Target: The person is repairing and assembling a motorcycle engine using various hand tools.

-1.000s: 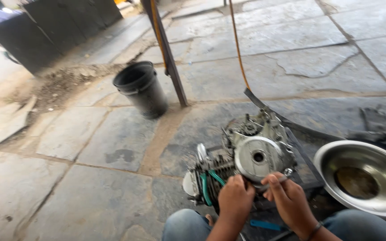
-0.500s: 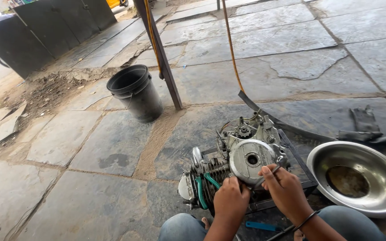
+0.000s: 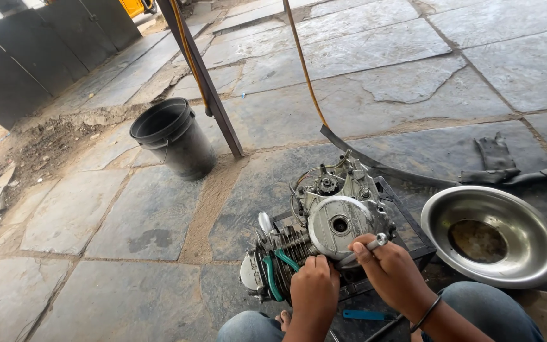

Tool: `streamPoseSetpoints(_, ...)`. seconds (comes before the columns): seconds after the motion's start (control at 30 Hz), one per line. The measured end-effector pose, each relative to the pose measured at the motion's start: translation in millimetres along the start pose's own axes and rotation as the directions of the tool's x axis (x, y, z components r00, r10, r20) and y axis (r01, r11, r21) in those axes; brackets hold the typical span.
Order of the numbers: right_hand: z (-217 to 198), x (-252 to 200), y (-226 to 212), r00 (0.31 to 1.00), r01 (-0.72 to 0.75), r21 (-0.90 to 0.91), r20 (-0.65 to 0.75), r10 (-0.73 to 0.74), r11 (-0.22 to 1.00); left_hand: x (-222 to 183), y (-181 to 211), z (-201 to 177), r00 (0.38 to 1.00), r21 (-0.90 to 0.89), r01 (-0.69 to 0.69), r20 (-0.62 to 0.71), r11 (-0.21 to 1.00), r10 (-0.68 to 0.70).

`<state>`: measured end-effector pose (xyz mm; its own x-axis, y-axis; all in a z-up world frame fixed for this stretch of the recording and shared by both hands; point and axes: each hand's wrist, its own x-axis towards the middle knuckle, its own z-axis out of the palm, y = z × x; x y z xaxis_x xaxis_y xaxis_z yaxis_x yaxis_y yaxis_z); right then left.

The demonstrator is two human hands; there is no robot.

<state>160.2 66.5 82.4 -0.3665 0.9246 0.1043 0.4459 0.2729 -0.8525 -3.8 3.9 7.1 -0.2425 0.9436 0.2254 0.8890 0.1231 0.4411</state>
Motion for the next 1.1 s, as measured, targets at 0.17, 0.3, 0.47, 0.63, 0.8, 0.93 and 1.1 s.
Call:
streamPoseSetpoints(0.17,-0.2,0.7,-4.8,0.999,0.041,-0.061,0.026,-0.039,0.997,1.9,-4.1,4.2,0.996,0.018,-0.072,-0.057,0.997,0.073)
streamPoseSetpoints(0.3,1.6,2.4,-2.6,0.996,-0.002,-0.12,0.088,0.012,0.993,5.1,-3.5,-0.4,0.999,-0.05,0.018,0.038,0.999,-0.016)
streamPoseSetpoints(0.47,-0.4,0.9,8.6,0.983,0.04,-0.156,0.183,-0.01,0.987,6.3,-0.4,-18.1,0.993,-0.158,0.104,0.064,0.982,-0.095)
streamPoseSetpoints(0.63,-10.6,-2.9,21.1,0.99,-0.067,-0.065,0.121,0.075,0.996,1.1,-4.5,-14.1,1.0,-0.179,0.026,-0.011,0.983,-0.028)
streamPoseSetpoints(0.8,-9.8,1.9,34.6,0.973,-0.214,0.08,0.1,0.206,0.974,4.7,0.2,-13.0,0.996,-0.127,0.08,0.037,0.989,-0.076)
streamPoseSetpoints(0.93,-4.4,2.0,36.5,0.959,-0.281,0.145,0.088,0.271,0.949,5.8,1.6,-13.3,0.987,-0.142,0.148,0.079,0.979,-0.138)
streamPoseSetpoints(1.1,9.5,-0.7,58.4,0.968,-0.249,0.202,0.046,0.245,0.947,3.4,2.0,-16.5,0.982,-0.17,0.174,0.1,0.97,-0.158)
